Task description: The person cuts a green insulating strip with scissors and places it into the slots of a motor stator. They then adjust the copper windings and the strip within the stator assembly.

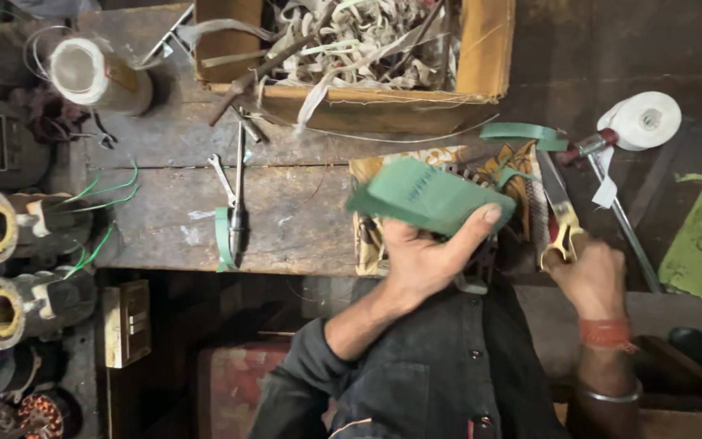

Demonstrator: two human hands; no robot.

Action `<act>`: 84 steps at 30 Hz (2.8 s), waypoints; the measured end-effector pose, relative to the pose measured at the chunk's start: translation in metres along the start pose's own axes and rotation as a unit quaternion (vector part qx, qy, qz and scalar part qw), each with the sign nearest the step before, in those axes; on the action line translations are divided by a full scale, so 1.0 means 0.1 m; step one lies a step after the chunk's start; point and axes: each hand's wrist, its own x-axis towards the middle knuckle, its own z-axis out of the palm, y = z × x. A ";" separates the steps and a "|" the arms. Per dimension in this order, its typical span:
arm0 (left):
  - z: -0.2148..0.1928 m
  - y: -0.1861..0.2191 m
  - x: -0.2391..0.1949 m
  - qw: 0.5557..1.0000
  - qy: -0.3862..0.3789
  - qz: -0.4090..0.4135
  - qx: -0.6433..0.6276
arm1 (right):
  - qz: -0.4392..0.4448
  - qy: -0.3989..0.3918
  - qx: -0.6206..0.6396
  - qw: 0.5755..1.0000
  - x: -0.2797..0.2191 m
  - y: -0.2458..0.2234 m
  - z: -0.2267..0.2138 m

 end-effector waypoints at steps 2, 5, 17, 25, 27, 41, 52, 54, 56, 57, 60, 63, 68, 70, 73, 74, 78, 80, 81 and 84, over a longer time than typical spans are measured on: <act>-0.15 0.05 0.06 0.982 -0.018 0.103 0.159 | -0.031 0.064 0.132 0.989 -0.07 -0.22 -0.14; -0.44 0.00 0.20 0.907 -0.166 0.311 0.231 | -0.005 0.044 0.481 0.875 -0.29 -0.50 -0.40; -0.51 -0.16 0.13 0.833 -0.313 0.372 0.265 | -0.086 -0.061 0.711 0.696 -0.57 -1.07 -0.69; -0.48 0.04 0.03 0.876 -0.412 -0.235 -0.084 | -0.152 -0.061 0.498 0.852 -0.40 -1.14 -1.02; -0.49 0.09 0.11 0.837 -0.430 -0.319 -0.114 | -0.136 -0.067 0.484 0.862 -0.41 -1.20 -1.02; -0.49 -0.06 0.01 0.889 -0.436 -0.138 0.021 | -0.096 -0.048 0.505 0.856 -0.71 -1.33 -0.75; -0.24 0.08 -0.30 0.966 -0.225 -0.118 -0.040 | -0.103 -0.045 0.576 0.810 -0.85 -1.25 -0.64; -0.17 0.01 -0.35 0.949 -0.187 -0.206 -0.151 | -0.097 -0.076 0.600 0.790 -0.86 -1.22 -0.63; -0.12 -0.06 -0.40 0.917 -0.133 -0.298 -0.227 | -0.106 -0.087 0.597 0.790 -0.85 -1.21 -0.67; -0.12 -0.08 -0.43 0.931 -0.132 -0.275 -0.200 | -0.118 -0.080 0.583 0.799 -0.82 -1.19 -0.73; -0.14 -0.12 -0.47 0.945 -0.148 -0.259 -0.134 | -0.047 -0.002 0.499 0.865 -0.65 -1.16 -1.00; -0.17 -0.14 -0.51 0.922 -0.204 -0.314 -0.093 | -0.013 0.017 0.592 0.806 -0.52 -1.22 -1.16; -0.14 -0.11 -0.52 0.917 -0.241 -0.303 -0.092 | -0.090 -0.011 0.565 0.820 -0.38 -1.30 -1.03; -0.23 -0.06 -0.47 0.901 -0.293 -0.299 -0.114 | -0.092 0.001 0.514 0.853 -0.35 -1.27 -0.99; -0.39 0.00 -0.41 0.881 -0.332 -0.310 -0.131 | -0.079 0.022 0.551 0.830 -0.33 -1.20 -0.92; -0.42 0.01 -0.40 0.874 -0.340 -0.319 -0.136 | -0.086 0.028 0.540 0.836 -0.33 -1.17 -0.91; -0.40 0.00 -0.44 0.882 -0.347 -0.297 -0.117 | -0.103 0.037 0.529 0.842 -0.35 -1.11 -0.87; -0.38 -0.01 -0.45 0.876 -0.338 -0.316 -0.137 | -0.102 0.039 0.524 0.844 -0.36 -1.10 -0.86; -0.38 0.00 -0.45 0.877 -0.340 -0.314 -0.131 | -0.101 0.042 0.515 0.850 -0.36 -1.10 -0.86; -0.40 0.03 -0.42 0.877 -0.347 -0.312 -0.117 | -0.111 0.044 0.512 0.850 -0.34 -1.09 -0.87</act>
